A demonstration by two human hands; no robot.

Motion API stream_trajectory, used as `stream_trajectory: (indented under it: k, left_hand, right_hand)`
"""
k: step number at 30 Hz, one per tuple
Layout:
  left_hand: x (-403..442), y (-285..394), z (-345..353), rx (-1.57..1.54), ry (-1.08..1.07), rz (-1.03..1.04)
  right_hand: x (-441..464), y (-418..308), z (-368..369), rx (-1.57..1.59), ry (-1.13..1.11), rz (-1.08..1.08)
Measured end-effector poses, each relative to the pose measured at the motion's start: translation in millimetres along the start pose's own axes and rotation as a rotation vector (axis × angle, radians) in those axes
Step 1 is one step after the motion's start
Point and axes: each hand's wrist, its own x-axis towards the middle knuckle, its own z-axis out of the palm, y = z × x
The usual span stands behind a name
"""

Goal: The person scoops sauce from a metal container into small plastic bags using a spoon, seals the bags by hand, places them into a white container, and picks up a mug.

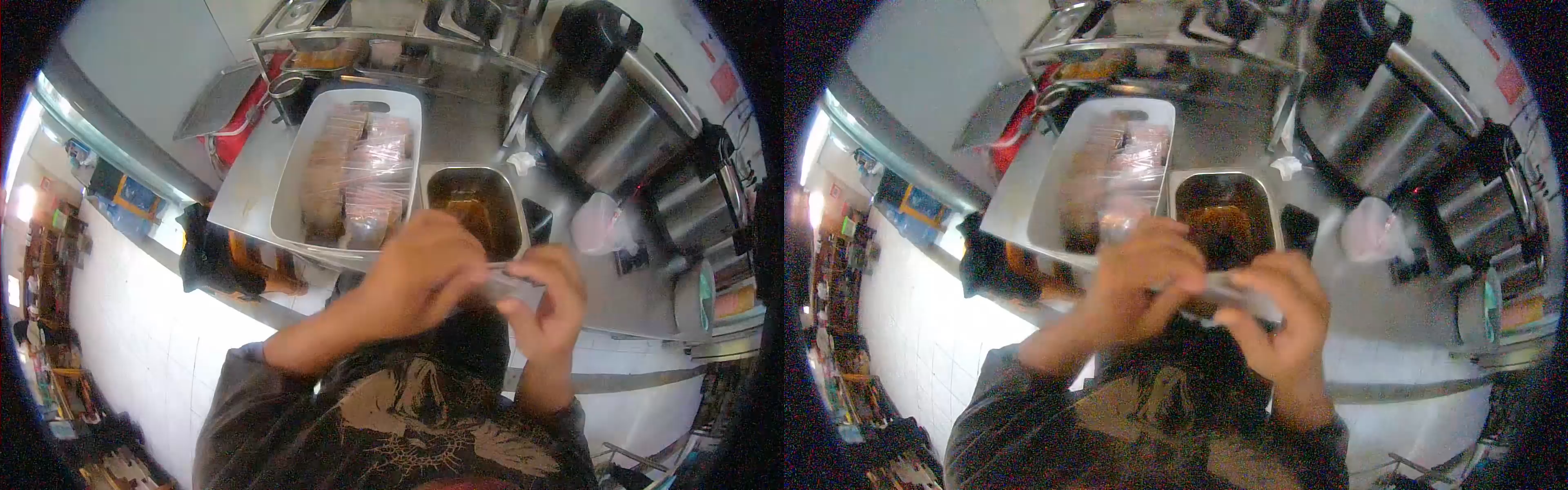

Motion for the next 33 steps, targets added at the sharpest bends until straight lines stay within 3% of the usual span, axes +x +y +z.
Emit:
stream_trajectory:
  k: [2,3,5,6,9,11,15,18,20,24,27,29,32,33]
  left_hand:
    - [-4,-12,-20,0.136,0.047,-0.002]
    - [-6,-11,-34,0.178,0.074,-0.129]
    - [-11,-13,-56,0.302,0.168,-0.323]
    - [-13,-15,-64,0.387,0.239,-0.386]
    - [-20,-22,-93,0.454,0.160,-0.714]
    - [-30,-32,-111,0.496,0.051,-0.773]
    - [-43,-47,-124,0.528,-0.123,-0.845]
    - [-52,-59,-128,0.668,-0.243,-0.670]
    - [-59,-82,-129,0.793,-0.387,-0.679]
    - [-75,-113,-123,1.064,-0.509,-0.592]
    - [-39,-79,-112,1.098,-0.357,-0.574]
    - [-21,-48,-106,0.915,-0.264,-0.518]
    - [-19,-38,-93,0.712,-0.205,-0.383]
    - [-19,-38,-87,0.634,-0.203,-0.307]
  right_hand:
    - [1,16,-8,0.067,0.104,0.152]
    - [3,28,-14,0.101,0.159,0.229]
    - [24,66,-24,-0.175,0.184,0.269]
    - [34,91,-30,-0.231,0.137,0.294]
    - [63,158,-32,-0.494,-0.026,0.377]
    - [78,212,-29,-0.678,-0.224,0.396]
    - [100,281,-8,-0.891,-0.368,0.358]
    - [111,320,-2,-0.934,-0.393,0.322]
    - [114,331,0,-1.020,-0.436,0.327]
    - [112,230,-35,-0.932,-0.283,0.368]
    - [85,199,-93,-0.964,-0.232,0.477]
    - [59,208,-146,-0.974,-0.288,0.560]
    - [15,228,-174,-1.170,-0.377,0.326]
    - [7,234,-172,-1.169,-0.399,0.415]
